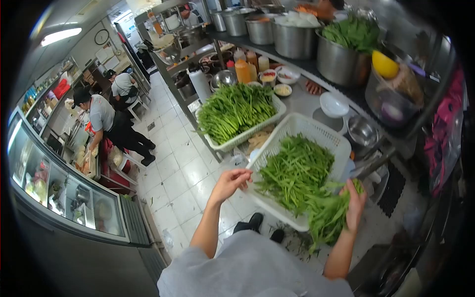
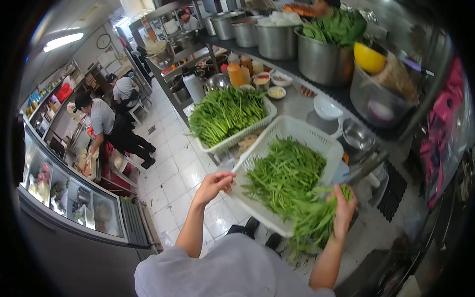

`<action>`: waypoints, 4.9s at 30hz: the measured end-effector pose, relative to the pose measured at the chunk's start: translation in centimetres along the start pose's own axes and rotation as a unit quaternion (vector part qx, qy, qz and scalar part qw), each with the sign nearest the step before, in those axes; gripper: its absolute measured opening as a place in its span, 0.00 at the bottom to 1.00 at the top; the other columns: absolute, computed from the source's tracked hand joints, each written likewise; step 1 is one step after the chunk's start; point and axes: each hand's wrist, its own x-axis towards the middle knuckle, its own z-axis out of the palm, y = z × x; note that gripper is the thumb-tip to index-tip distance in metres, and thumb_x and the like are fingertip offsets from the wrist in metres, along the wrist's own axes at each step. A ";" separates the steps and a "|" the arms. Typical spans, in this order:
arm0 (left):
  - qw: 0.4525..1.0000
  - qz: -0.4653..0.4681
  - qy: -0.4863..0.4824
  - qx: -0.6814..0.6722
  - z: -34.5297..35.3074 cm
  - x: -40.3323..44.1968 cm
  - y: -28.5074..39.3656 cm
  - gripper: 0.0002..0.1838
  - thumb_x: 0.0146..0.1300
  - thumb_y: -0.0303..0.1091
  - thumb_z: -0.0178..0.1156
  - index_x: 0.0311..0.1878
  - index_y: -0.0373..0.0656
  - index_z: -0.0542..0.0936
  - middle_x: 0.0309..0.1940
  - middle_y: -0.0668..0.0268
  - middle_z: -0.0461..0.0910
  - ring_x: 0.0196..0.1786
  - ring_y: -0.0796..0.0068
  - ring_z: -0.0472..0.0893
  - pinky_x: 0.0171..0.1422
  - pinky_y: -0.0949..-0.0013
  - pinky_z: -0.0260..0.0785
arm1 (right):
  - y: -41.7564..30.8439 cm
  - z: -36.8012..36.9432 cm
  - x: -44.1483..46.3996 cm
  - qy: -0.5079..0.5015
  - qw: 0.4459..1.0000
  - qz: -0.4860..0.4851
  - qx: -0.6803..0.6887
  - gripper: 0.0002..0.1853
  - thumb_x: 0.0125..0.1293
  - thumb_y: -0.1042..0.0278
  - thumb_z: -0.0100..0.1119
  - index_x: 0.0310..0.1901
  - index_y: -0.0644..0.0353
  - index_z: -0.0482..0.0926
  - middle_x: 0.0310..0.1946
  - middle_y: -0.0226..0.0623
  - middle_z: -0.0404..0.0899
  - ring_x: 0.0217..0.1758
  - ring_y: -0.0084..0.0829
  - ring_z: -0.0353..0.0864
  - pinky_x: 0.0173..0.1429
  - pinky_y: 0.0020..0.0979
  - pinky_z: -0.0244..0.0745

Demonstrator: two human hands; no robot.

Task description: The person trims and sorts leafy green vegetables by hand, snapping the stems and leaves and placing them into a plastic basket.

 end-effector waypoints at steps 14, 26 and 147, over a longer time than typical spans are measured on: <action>0.941 0.321 -0.096 0.052 3.3 3.0 9.4 0.09 0.62 0.30 0.68 0.43 0.37 0.84 0.36 0.60 0.85 0.37 0.69 0.86 0.43 0.72 0.78 | -12.9 17.6 -0.6 -0.217 0.956 -0.149 -0.129 0.10 0.52 0.77 0.72 0.35 0.67 0.81 0.30 0.36 0.81 0.32 0.25 0.79 0.39 0.26 0.72; 0.904 0.387 -0.034 0.179 -13.2 5.2 7.8 0.65 0.44 0.46 0.80 0.78 0.42 0.45 0.75 0.52 0.54 0.76 0.46 0.55 0.78 0.49 0.51 | -10.8 40.7 -1.9 -0.212 0.941 -0.260 0.048 0.08 0.57 0.84 0.62 0.38 0.67 0.75 0.34 0.40 0.79 0.38 0.28 0.77 0.47 0.29 0.73; 0.942 0.025 -0.224 -0.248 -10.7 7.5 0.8 0.30 0.78 0.48 0.44 0.76 0.43 0.56 0.65 0.50 0.72 0.67 0.51 0.74 0.68 0.56 0.68 | -2.8 15.3 -7.1 0.004 0.995 -0.006 -0.104 0.15 0.74 0.74 0.48 0.57 0.69 0.77 0.45 0.43 0.85 0.46 0.30 0.85 0.51 0.28 0.78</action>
